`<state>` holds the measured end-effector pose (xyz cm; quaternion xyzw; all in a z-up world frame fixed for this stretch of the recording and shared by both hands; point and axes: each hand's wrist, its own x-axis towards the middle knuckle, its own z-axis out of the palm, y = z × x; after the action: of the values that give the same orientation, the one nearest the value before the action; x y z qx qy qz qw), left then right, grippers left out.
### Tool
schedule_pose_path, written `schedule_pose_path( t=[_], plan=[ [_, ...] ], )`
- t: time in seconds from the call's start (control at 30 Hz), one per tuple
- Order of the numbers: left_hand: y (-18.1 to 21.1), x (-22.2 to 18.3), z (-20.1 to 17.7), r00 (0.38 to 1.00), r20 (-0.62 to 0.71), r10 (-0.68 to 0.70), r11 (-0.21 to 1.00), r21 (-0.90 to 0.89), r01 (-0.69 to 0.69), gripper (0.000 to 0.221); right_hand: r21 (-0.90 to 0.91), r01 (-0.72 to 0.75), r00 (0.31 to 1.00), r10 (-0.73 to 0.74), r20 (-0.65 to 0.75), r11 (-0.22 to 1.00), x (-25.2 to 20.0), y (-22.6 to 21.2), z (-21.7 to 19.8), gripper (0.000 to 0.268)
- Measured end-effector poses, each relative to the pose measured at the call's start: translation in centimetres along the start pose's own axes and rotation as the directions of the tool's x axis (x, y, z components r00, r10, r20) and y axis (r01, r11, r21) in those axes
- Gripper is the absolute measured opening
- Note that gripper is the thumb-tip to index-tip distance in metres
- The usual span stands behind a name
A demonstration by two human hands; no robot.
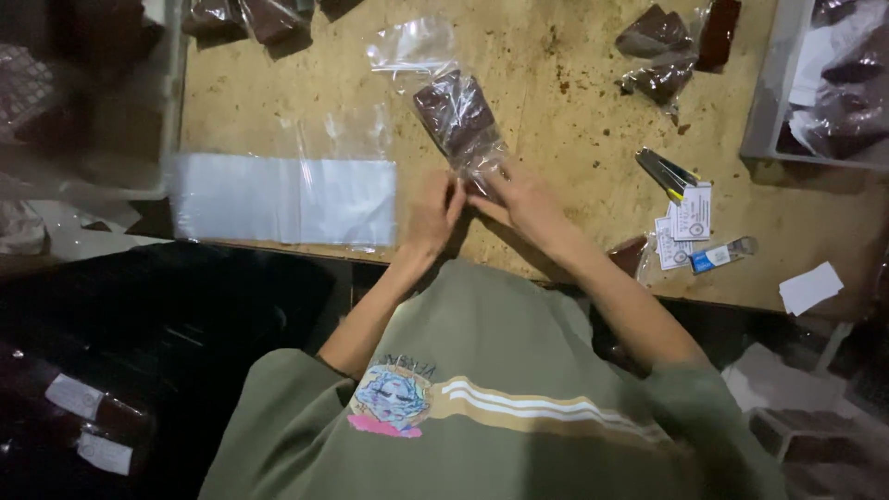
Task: Packaging triangular food items into individual plastic bags and sealing them on a production table.
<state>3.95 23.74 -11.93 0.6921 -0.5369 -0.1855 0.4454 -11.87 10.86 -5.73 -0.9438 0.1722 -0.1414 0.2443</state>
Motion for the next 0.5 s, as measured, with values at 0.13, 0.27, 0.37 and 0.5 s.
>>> schedule_pose_path(
  t=[0.13, 0.27, 0.37, 0.5],
  plan=[
    [1.0, 0.6, -0.2, 0.997, 0.019, -0.077, 0.990, 0.118, 0.074, 0.018, 0.467, -0.341, 0.879, 0.453, -0.150, 0.816, 0.4, -1.1, 1.1, 0.035],
    [3.4, 0.6, 0.8, 0.998, -0.032, -0.050, 0.994, 0.096, 0.053, 0.021, 0.564, -0.307, 0.780, 0.542, -0.313, 0.767, 2.0, -3.6, 0.8, 0.030],
    [6.5, 2.2, -0.8, 0.992, 0.004, -0.130, 0.989, -0.064, 0.130, 0.016, 0.596, -0.242, 0.855, 0.459, -0.243, 0.766, 0.6, -3.7, 0.8, 0.068],
    [3.4, 1.1, 1.2, 0.998, -0.006, -0.057, 0.998, 0.037, 0.058, 0.021, 0.673, -0.339, 0.696, 0.656, -0.291, 0.658, 0.0, -3.0, 2.3, 0.054]
  ],
)
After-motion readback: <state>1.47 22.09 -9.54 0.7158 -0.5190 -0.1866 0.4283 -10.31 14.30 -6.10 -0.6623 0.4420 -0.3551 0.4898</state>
